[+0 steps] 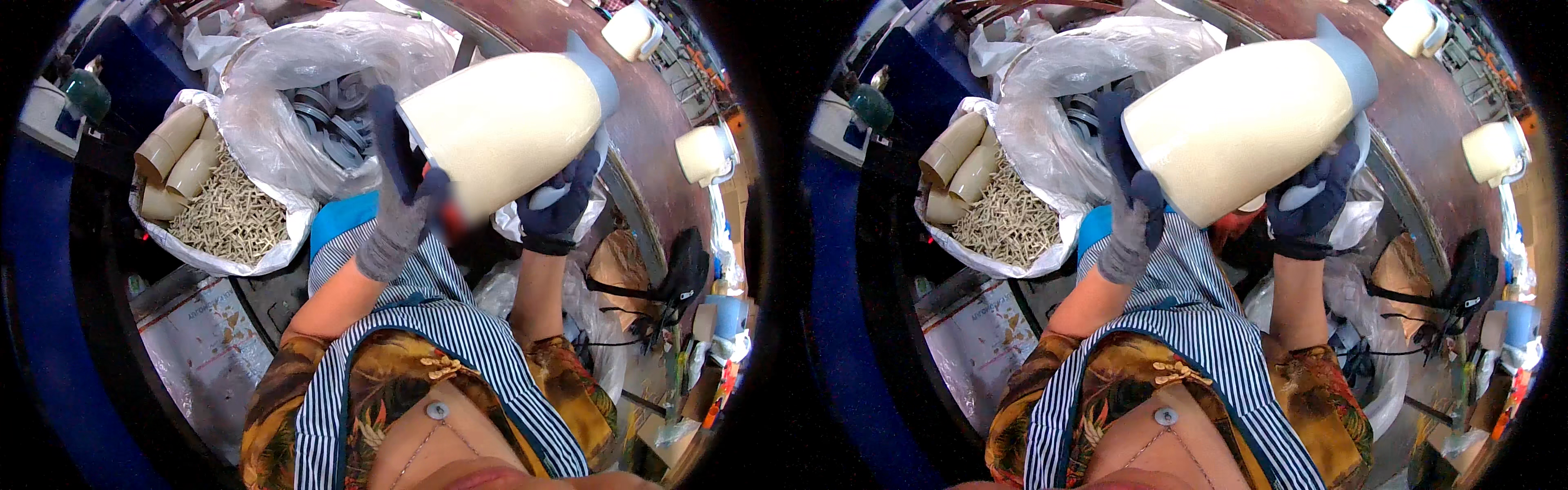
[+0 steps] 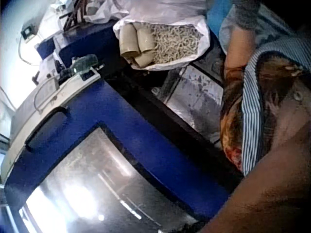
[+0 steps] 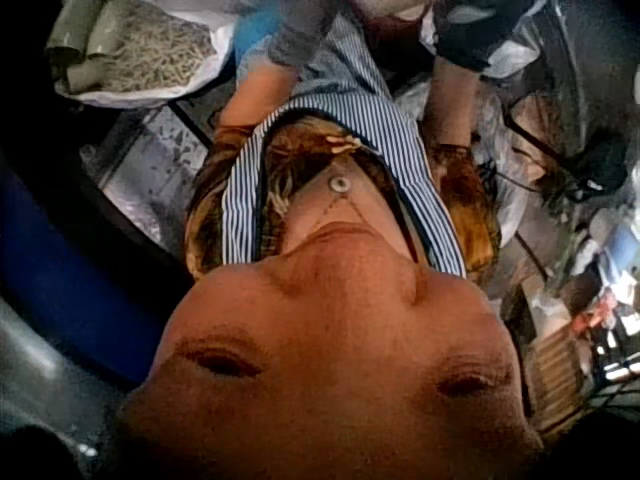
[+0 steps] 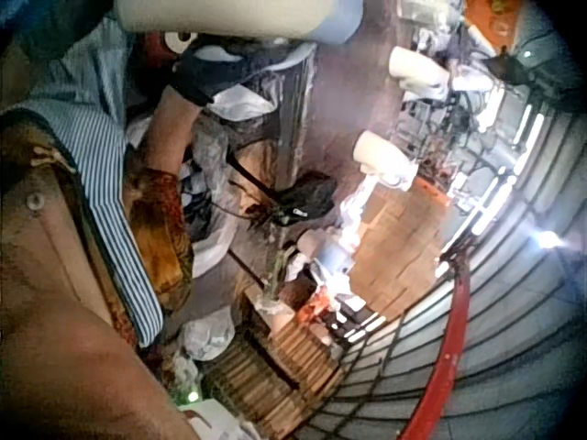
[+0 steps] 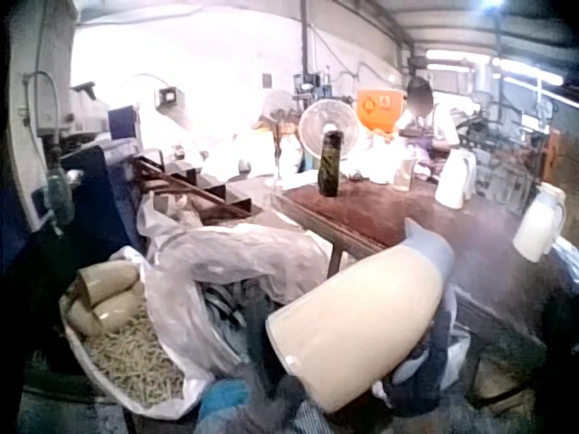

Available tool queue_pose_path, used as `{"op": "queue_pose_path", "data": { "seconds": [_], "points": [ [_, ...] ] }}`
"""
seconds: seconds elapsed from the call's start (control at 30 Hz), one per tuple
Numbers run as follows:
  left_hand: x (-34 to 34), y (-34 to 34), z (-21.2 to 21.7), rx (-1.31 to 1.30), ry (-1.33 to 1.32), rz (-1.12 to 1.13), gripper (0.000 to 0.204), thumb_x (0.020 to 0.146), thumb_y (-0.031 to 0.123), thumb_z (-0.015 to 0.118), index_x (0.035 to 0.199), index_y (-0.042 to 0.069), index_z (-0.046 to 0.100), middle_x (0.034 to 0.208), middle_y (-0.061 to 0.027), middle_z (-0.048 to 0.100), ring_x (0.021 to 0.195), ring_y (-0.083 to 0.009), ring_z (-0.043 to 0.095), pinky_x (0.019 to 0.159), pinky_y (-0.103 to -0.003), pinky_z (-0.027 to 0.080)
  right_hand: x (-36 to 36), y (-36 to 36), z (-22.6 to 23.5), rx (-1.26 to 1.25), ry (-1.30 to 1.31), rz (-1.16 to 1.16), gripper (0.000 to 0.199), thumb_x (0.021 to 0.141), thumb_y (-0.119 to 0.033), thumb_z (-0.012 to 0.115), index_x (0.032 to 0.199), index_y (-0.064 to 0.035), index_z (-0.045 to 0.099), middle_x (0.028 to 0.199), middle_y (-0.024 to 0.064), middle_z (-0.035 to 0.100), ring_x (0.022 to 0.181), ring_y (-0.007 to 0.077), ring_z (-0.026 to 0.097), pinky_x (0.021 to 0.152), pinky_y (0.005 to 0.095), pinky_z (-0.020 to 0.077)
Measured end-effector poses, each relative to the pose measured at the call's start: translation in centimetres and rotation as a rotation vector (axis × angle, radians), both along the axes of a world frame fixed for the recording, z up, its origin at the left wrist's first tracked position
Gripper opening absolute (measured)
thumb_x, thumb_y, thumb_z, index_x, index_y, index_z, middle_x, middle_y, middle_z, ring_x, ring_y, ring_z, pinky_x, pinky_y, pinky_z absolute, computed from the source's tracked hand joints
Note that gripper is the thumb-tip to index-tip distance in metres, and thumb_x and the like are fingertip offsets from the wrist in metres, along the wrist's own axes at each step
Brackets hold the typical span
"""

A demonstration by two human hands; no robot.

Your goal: The person assembles plastic jugs by hand, picking up the jug body, fitting a plastic ring into a cap component, and attaching the combined lid to the top of the jug before placing it into a large bag.

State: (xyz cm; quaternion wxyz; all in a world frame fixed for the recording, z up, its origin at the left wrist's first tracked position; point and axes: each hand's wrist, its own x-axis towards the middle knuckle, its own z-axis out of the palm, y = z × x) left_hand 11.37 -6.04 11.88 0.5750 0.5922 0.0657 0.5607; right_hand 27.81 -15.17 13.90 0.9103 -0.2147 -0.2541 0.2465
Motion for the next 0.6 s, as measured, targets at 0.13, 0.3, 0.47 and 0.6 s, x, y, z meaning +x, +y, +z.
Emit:
{"op": "queue_pose_path", "data": {
  "seconds": [0.13, 0.3, 0.47, 0.6],
  "points": [
    [0.4, -0.7, -2.7, 0.243, 0.135, 0.340, 0.068, 0.094, 0.034, 0.054, 0.149, 0.003, 0.029, 0.153, -0.0175, 0.031, 0.141, -0.0302, 0.031, 0.115, -0.044, 0.025, 0.0, 0.3, -0.5, 0.001, 0.021, -0.028, 0.051, 0.103, -0.036, 0.044, 0.147, -0.0158, 0.031, 0.113, 0.0013, 0.060, 0.081, 0.0072, 0.058, 0.067, 0.0227, 0.0520],
    [-0.3, -0.9, -1.5, 0.042, 0.208, 0.223, 0.072, 0.091, 0.037, 0.063, 0.145, -0.001, 0.032, 0.146, -0.0184, 0.037, 0.137, -0.0295, 0.035, 0.115, -0.043, 0.025, -0.5, 0.2, -0.7, -0.017, -0.047, -0.052, 0.048, 0.103, -0.034, 0.045, 0.145, -0.0140, 0.033, 0.084, -0.0053, 0.057, 0.063, 0.0005, 0.048, 0.062, 0.0198, 0.0483],
    [0.8, -1.1, -3.0, -0.107, -0.029, 0.163, 0.068, 0.093, 0.031, 0.062, 0.145, 0.002, 0.030, 0.139, -0.0152, 0.047, 0.129, -0.0266, 0.046, 0.108, -0.041, 0.036, -1.6, -0.2, -0.9, 0.184, -0.097, 0.028, 0.046, 0.103, -0.033, 0.044, 0.143, -0.0122, 0.035, 0.081, -0.0064, 0.054, 0.066, 0.0010, 0.048, 0.069, 0.0202, 0.0476],
    [-0.7, -0.5, -2.5, -0.337, 0.072, -0.215, 0.054, 0.096, 0.030, 0.056, 0.141, 0.004, 0.041, 0.134, -0.0132, 0.053, 0.127, -0.0240, 0.050, 0.105, -0.040, 0.041, 0.5, -1.1, -2.7, 0.121, -0.410, -0.193, 0.046, 0.102, -0.037, 0.046, 0.140, -0.0130, 0.038, 0.093, -0.0016, 0.060, 0.083, 0.0073, 0.056, 0.080, 0.0256, 0.0476]
  ]
}}
